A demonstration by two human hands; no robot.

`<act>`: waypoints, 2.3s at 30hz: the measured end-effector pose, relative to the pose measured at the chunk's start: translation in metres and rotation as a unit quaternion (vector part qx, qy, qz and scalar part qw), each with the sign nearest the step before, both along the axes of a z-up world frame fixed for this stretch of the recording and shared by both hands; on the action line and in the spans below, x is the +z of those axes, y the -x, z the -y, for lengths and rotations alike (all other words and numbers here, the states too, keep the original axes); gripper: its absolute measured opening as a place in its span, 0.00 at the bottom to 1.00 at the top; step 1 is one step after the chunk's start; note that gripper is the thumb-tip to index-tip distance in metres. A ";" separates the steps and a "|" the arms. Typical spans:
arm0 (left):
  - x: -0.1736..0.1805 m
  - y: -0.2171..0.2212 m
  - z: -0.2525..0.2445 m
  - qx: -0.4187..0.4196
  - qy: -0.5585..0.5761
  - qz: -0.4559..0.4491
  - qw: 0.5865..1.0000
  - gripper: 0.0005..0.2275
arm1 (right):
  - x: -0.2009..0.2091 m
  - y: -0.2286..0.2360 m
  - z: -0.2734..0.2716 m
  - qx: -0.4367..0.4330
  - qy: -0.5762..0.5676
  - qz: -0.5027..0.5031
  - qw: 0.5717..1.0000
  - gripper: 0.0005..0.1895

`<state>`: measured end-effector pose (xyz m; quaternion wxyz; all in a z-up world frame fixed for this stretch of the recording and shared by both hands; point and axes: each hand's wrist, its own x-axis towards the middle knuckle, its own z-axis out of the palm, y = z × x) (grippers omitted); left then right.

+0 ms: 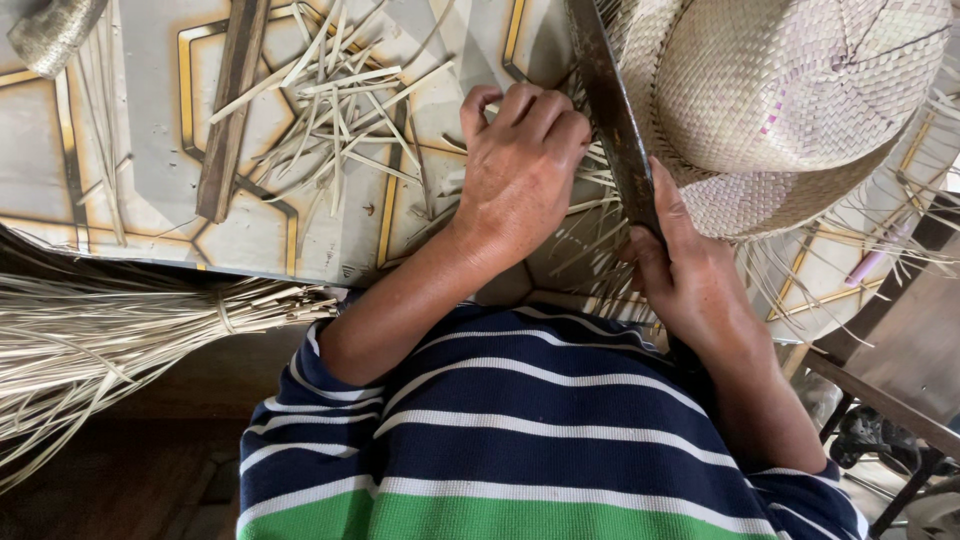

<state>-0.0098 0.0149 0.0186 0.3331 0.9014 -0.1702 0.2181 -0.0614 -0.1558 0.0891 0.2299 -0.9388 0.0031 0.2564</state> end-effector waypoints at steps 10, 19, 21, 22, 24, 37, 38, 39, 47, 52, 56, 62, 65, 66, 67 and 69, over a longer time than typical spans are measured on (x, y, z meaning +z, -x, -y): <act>0.038 0.036 0.003 -0.071 -0.010 0.034 0.997 0.07 | 0.010 -0.012 -0.009 -0.048 0.069 -0.086 0.993 0.33; 0.021 0.021 -0.076 0.076 -0.139 -0.007 0.987 0.06 | 0.006 0.013 0.029 -0.048 -0.164 0.117 0.978 0.29; 0.019 0.030 -0.084 0.038 -0.147 -0.005 0.988 0.07 | 0.003 0.017 0.035 -0.058 -0.175 0.129 0.974 0.29; 0.021 0.034 -0.081 0.037 -0.150 -0.004 0.988 0.07 | 0.004 0.016 0.035 -0.060 -0.178 0.130 0.974 0.29; 0.024 0.044 -0.077 -0.157 -0.019 -0.076 0.984 0.12 | 0.005 0.016 0.035 -0.064 -0.171 0.122 0.976 0.29; -0.005 0.033 -0.068 0.002 -0.158 0.069 0.985 0.06 | 0.004 0.024 0.039 -0.096 -0.220 0.117 0.964 0.29; -0.011 0.034 -0.062 -0.016 -0.168 0.064 0.984 0.08 | 0.009 0.024 0.038 -0.114 -0.221 0.113 0.962 0.29; -0.017 0.035 -0.057 -0.031 -0.179 0.061 0.981 0.11 | 0.013 0.023 0.036 -0.130 -0.224 0.111 0.960 0.29; -0.017 0.017 -0.071 0.056 -0.281 0.028 0.958 0.17 | 0.015 0.031 0.049 -0.076 -0.258 0.160 0.950 0.29; 0.034 -0.003 -0.119 0.087 0.357 -0.141 0.919 0.03 | 0.011 0.034 0.051 -0.101 -0.249 0.150 0.952 0.29; 0.027 0.005 -0.174 0.118 0.001 0.042 0.992 0.26 | 0.017 0.035 0.049 -0.147 -0.279 0.125 0.941 0.29; -0.004 0.035 -0.194 0.158 -0.126 -0.015 0.979 0.15 | 0.001 0.042 0.058 -0.119 -0.287 0.148 0.939 0.28; -0.012 0.051 -0.191 0.185 -0.173 -0.053 0.966 0.17 | -0.001 0.045 0.057 -0.116 -0.297 0.146 0.936 0.29; -0.015 0.056 -0.191 0.187 -0.164 -0.067 0.966 0.18 | -0.001 0.046 0.056 -0.120 -0.302 0.142 0.935 0.29; -0.021 0.056 -0.195 0.189 -0.164 -0.067 0.966 0.18 | 0.002 0.046 0.054 -0.118 -0.303 0.141 0.935 0.29; -0.032 0.055 -0.203 0.207 -0.132 -0.101 0.964 0.18 | 0.007 0.046 0.049 -0.111 -0.301 0.136 0.937 0.28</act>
